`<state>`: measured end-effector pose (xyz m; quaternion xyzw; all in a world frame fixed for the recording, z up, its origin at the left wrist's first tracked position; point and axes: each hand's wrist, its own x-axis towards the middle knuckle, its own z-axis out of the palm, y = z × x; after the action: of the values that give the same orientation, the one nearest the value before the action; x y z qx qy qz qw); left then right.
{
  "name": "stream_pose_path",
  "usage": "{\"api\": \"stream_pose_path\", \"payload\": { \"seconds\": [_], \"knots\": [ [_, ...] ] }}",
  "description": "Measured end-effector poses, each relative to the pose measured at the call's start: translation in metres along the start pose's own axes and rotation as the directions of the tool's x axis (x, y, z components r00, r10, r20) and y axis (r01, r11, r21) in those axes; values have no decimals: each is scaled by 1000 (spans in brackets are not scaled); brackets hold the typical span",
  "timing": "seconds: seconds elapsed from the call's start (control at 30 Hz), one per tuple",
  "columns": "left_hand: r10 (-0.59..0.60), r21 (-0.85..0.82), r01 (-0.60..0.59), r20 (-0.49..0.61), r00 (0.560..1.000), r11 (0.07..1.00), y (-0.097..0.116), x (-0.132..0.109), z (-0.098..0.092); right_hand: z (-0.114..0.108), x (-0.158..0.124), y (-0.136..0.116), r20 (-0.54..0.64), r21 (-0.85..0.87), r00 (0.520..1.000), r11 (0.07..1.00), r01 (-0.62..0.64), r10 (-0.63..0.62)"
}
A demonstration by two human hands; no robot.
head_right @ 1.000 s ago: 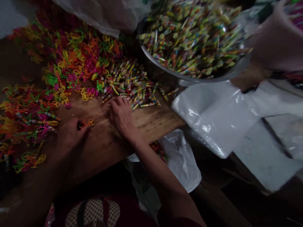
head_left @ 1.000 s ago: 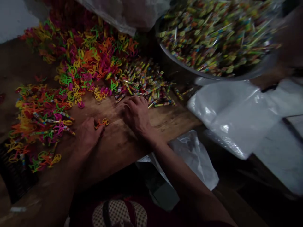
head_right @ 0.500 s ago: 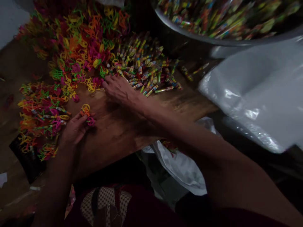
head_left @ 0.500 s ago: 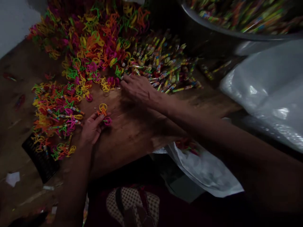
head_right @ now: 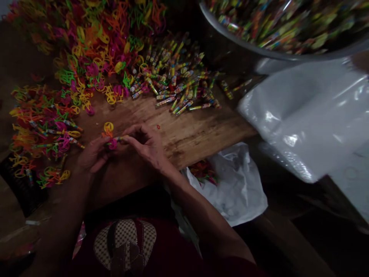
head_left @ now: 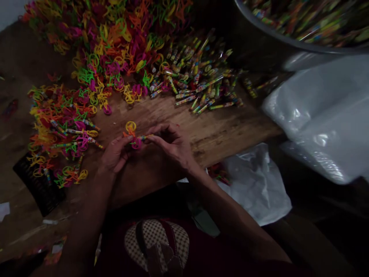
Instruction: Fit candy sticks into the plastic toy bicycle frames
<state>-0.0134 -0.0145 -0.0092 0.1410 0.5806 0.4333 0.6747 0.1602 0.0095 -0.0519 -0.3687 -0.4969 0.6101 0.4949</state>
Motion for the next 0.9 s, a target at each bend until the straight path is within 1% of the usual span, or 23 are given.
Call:
{"api": "stream_pose_path", "payload": {
  "seconds": [0.03, 0.1, 0.2, 0.27, 0.33, 0.4, 0.43, 0.53, 0.57, 0.63, 0.7, 0.8, 0.9],
  "knots": [
    [10, -5, -10, -4, 1000, 1000, 0, 0, 0, -3, -3, -2, -15, 21, 1000, 1000, -2, 2],
    [-8, 16, 7, 33, 999, 1000, 0, 1, 0, -8, -9, -4, -27, 26, 999, 999, 18, -18],
    [-66, 43, 61, 121, 990, 997, -5, 2, 0, -12, -14, -3, 6, -66, 998, 996, 66, -65],
    [-53, 0, 54, 148, 988, 999, -8, 1, 2, -14, -17, -3, 21, -117, 997, 990, 76, -74],
    [-46, -37, 53, 173, 984, 998, -11, 0, 4, -17, -19, -2, 15, -120, 996, 989, 87, -86],
    [-78, -32, 87, 209, 975, 996, -13, -1, 6, -20, -20, -3, 15, -105, 991, 985, 135, -134],
    [-98, -25, 106, 220, 970, 994, -14, -1, 7, -21, -20, -3, 35, -97, 985, 981, 169, -166],
    [-119, -42, 131, 222, 968, 991, -16, -1, 10, -24, -23, -7, 110, -120, 963, 959, 257, -245],
    [-114, -55, 129, 217, 969, 990, -16, -1, 10, -24, -24, -8, 104, -143, 960, 952, 271, -258],
    [-111, -67, 127, 208, 972, 990, -17, -1, 11, -25, -26, -10, 46, -176, 958, 942, 286, -283],
    [-118, -61, 132, 203, 972, 989, -17, -2, 11, -25, -28, -10, 17, -166, 955, 941, 295, -296],
    [-146, -48, 160, 215, 965, 986, -17, -4, 13, -25, -31, -7, 55, -130, 946, 937, 325, -321],
    [-172, -79, 192, 210, 963, 978, -19, -8, 18, -25, -34, -6, 91, -148, 931, 919, 365, -355]
  ]
}}
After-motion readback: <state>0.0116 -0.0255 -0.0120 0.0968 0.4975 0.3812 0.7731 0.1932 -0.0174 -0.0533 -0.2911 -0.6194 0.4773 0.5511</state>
